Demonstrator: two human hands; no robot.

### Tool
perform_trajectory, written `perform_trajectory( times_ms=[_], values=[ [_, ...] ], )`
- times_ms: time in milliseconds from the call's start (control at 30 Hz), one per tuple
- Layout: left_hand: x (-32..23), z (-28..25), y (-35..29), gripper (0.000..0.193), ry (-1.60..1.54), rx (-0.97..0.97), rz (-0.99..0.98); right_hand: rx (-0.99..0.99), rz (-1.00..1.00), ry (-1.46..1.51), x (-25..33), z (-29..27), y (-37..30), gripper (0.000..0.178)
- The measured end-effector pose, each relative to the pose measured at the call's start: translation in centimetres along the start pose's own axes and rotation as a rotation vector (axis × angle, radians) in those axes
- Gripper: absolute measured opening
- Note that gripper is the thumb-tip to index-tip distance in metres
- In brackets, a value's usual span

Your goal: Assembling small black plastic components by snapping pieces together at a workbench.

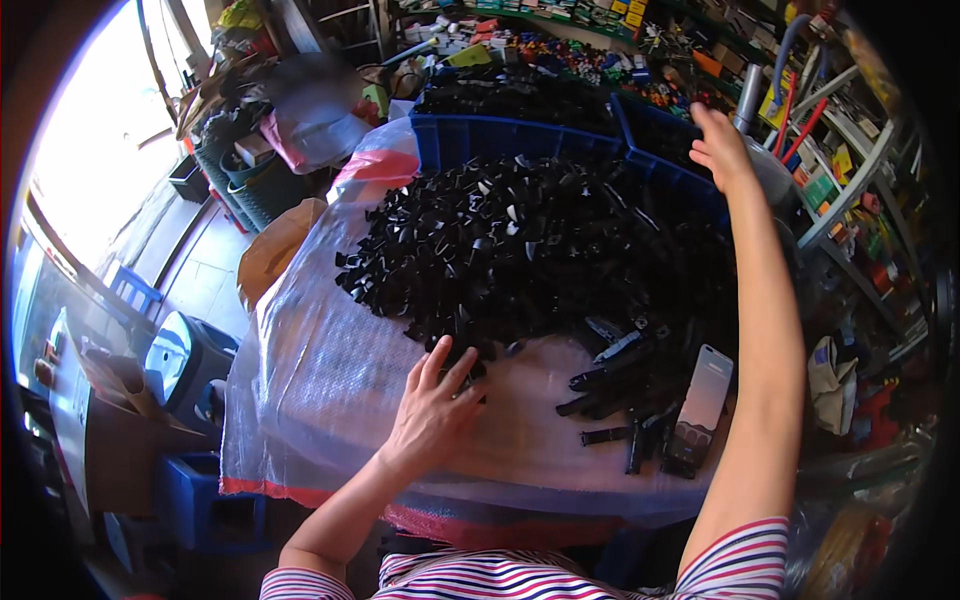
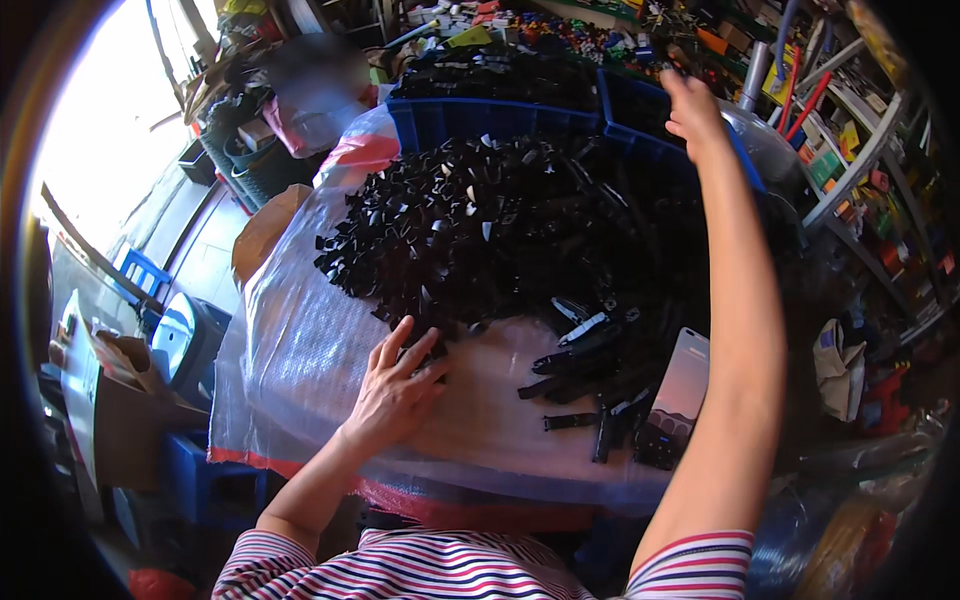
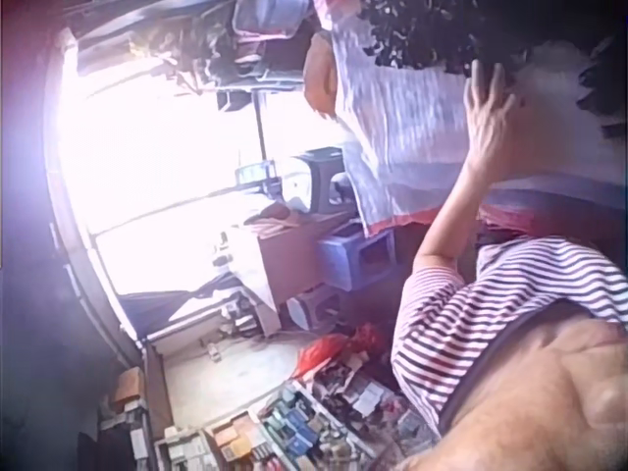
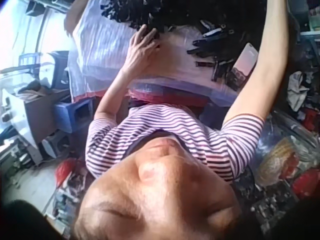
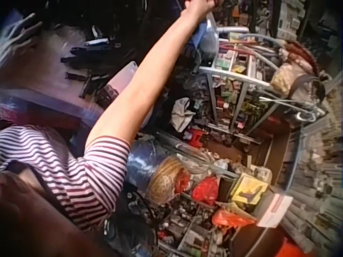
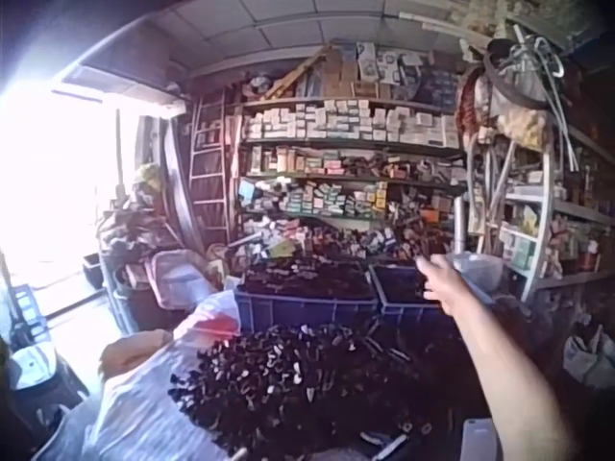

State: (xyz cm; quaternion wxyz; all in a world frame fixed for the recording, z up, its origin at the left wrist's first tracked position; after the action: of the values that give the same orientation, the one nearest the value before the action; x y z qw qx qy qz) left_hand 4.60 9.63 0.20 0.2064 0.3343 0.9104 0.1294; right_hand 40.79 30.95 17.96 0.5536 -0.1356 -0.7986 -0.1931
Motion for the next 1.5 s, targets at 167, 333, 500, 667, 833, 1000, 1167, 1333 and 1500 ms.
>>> perform_trajectory(
  times_ms=[167,333,500,667,833,1000,1167,1333,1500],
  values=[
    [3.6,-1.8,0.5,0.030,0.100,-0.040,-0.050,0.351,-1.093,-0.524,5.9,17.1,-19.7,0.022],
    [4.4,-3.9,3.4,0.029,-0.112,-0.171,-0.051,0.244,-1.203,-1.029,0.1,22.7,-22.4,0.045],
    [7.8,-5.1,1.1,0.033,-0.172,-0.351,-0.155,0.336,-1.059,-1.091,-2.3,20.2,-23.8,0.050],
    [8.6,-5.8,3.9,0.048,-0.108,-0.449,-0.204,0.343,-0.999,-1.037,-3.8,19.2,-26.1,0.057],
    [6.8,-3.0,7.9,0.048,0.022,-0.341,-0.084,0.284,-0.936,-1.002,-4.9,19.3,-27.2,0.058],
    [4.0,-1.8,6.8,0.028,0.040,-0.268,0.020,0.275,-0.801,-0.873,-5.5,17.6,-28.8,0.061],
    [2.8,-1.1,6.1,0.033,0.060,-0.240,0.074,0.260,-0.783,-0.726,-3.7,13.8,-31.3,0.053],
    [3.0,-2.0,6.3,0.031,-0.049,-0.258,0.062,0.076,-0.769,-0.440,-2.9,8.1,-34.6,0.029],
    [3.8,-3.6,5.9,0.023,-0.160,-0.387,0.024,-0.362,-0.600,-0.490,-5.5,-2.5,-36.6,0.013]
  ],
)
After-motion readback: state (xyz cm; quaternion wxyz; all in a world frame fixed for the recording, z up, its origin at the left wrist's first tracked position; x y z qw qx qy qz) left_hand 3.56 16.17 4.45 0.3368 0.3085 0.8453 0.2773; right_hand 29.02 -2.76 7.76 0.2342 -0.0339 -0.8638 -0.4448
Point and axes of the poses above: each hand's wrist, its own y-axis towards the middle knuckle, its own z-axis out of the palm, x = y × z, the point moved 8 cm from there along y, towards the middle knuckle, and after that the axes turned 1 degree about z, right-handed, at the moved point
